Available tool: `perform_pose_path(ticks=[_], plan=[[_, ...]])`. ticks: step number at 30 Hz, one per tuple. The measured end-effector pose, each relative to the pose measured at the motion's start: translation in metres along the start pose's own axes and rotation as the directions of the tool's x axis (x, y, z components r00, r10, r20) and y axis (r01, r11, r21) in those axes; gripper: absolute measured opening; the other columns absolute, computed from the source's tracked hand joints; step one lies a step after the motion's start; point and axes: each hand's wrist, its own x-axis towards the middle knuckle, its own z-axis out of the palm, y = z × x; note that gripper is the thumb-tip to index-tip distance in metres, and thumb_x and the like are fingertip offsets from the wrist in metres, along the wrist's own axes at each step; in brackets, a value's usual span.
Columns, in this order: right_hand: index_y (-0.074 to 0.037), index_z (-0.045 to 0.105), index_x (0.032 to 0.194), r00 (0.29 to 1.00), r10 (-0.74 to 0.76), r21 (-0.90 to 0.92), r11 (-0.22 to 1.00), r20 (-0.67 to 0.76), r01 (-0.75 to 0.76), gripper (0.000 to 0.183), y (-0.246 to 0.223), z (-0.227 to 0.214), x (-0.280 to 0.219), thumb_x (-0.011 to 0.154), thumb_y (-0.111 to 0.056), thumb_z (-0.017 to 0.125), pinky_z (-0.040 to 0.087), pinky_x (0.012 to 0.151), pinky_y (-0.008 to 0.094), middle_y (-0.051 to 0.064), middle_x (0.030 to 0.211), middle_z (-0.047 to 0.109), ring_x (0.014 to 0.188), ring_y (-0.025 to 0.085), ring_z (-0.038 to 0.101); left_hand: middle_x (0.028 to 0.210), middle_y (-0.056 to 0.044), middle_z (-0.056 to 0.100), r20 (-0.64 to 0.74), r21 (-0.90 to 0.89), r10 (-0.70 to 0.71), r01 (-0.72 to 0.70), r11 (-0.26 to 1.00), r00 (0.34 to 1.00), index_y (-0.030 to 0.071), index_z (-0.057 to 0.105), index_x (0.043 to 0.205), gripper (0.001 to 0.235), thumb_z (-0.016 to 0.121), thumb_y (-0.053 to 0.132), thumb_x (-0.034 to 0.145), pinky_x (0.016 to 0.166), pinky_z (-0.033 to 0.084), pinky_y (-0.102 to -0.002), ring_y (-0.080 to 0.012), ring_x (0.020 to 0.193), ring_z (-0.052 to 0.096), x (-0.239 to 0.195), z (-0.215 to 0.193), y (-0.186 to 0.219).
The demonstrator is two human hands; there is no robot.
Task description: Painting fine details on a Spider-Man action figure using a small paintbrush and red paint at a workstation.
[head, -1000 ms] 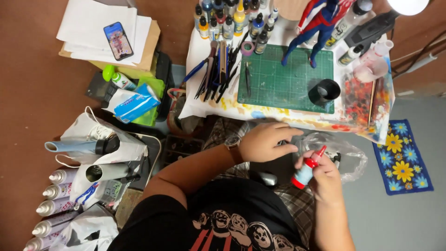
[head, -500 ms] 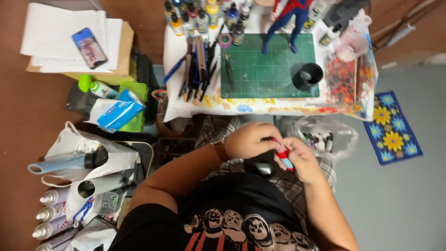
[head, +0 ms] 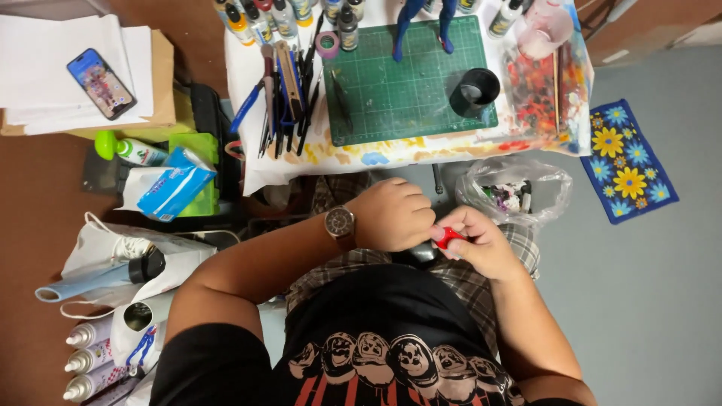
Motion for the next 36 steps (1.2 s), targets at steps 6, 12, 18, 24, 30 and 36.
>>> perform_pose_path(ticks=[6,12,18,24,30,36], plan=[[0.014,0.056,0.119,0.992,-0.053,-0.038,0.998,-0.111,0.049,0.055,0.021,-0.023,-0.003,0.082,-0.017,0.082,0.058,0.049,0.032,0.027,0.086,0.071,0.061,0.023,0.072,0.086,-0.003,0.063,0.177,-0.263,-0.182,0.225,0.938,0.967,0.015,0.064,0.092,0.039,0.060,0.054,0.098,0.074,0.053,-0.041,-0.0275,0.088,0.067,0.026,-0.036,-0.001],[0.010,0.056,0.118,0.992,-0.067,-0.015,0.998,-0.107,0.066,0.053,0.026,-0.022,0.002,0.083,-0.020,0.083,0.061,0.051,0.033,0.027,0.095,0.073,0.068,0.025,0.074,0.065,-0.003,0.050,-0.065,-0.090,-0.209,0.203,0.975,0.976,0.011,0.056,0.072,0.046,0.061,0.048,0.099,0.061,0.053,-0.038,-0.0263,0.066,0.061,0.015,-0.006,-0.002],[0.007,0.058,0.116,0.971,-0.104,-0.043,0.994,-0.217,0.096,0.057,0.014,-0.006,0.009,0.081,-0.029,0.083,0.060,0.051,0.029,0.024,0.098,0.075,0.067,0.021,0.073,0.087,-0.007,0.065,-0.027,-0.337,-0.278,0.253,0.907,0.960,0.011,0.066,0.099,0.021,0.062,0.032,0.102,0.073,0.058,-0.042,-0.0316,0.086,0.069,0.008,0.009,-0.006],[0.008,0.057,0.115,0.959,-0.135,-0.048,0.991,-0.249,0.127,0.057,0.018,-0.016,0.010,0.081,-0.027,0.085,0.059,0.051,0.030,0.027,0.095,0.073,0.066,0.024,0.073,0.082,0.001,0.065,-0.041,-0.469,-0.403,0.338,0.816,0.914,0.018,0.066,0.100,0.013,0.069,0.030,0.098,0.076,0.059,-0.038,-0.0264,0.084,0.070,0.016,0.003,0.000],[0.006,0.058,0.117,0.950,-0.112,-0.100,0.991,-0.291,0.086,0.056,0.017,-0.022,0.015,0.079,-0.022,0.086,0.059,0.056,0.029,0.025,0.095,0.071,0.070,0.023,0.071,0.080,-0.001,0.074,-0.074,-0.538,-0.680,0.545,0.643,0.729,0.017,0.071,0.102,0.014,0.077,0.026,0.092,0.073,0.059,-0.037,-0.0266,0.083,0.074,0.008,0.019,-0.011],[0.000,0.061,0.124,0.881,-0.260,-0.462,0.885,-0.396,0.053,0.044,-0.051,-0.034,0.061,0.089,-0.019,0.081,0.053,0.087,0.032,0.012,0.114,0.066,0.102,0.018,0.063,0.082,-0.009,0.073,-0.121,-0.369,-0.776,0.697,0.614,0.619,0.015,0.068,0.103,0.017,0.074,0.028,0.094,0.074,0.060,-0.045,-0.0330,0.084,0.074,0.021,0.033,-0.068]])
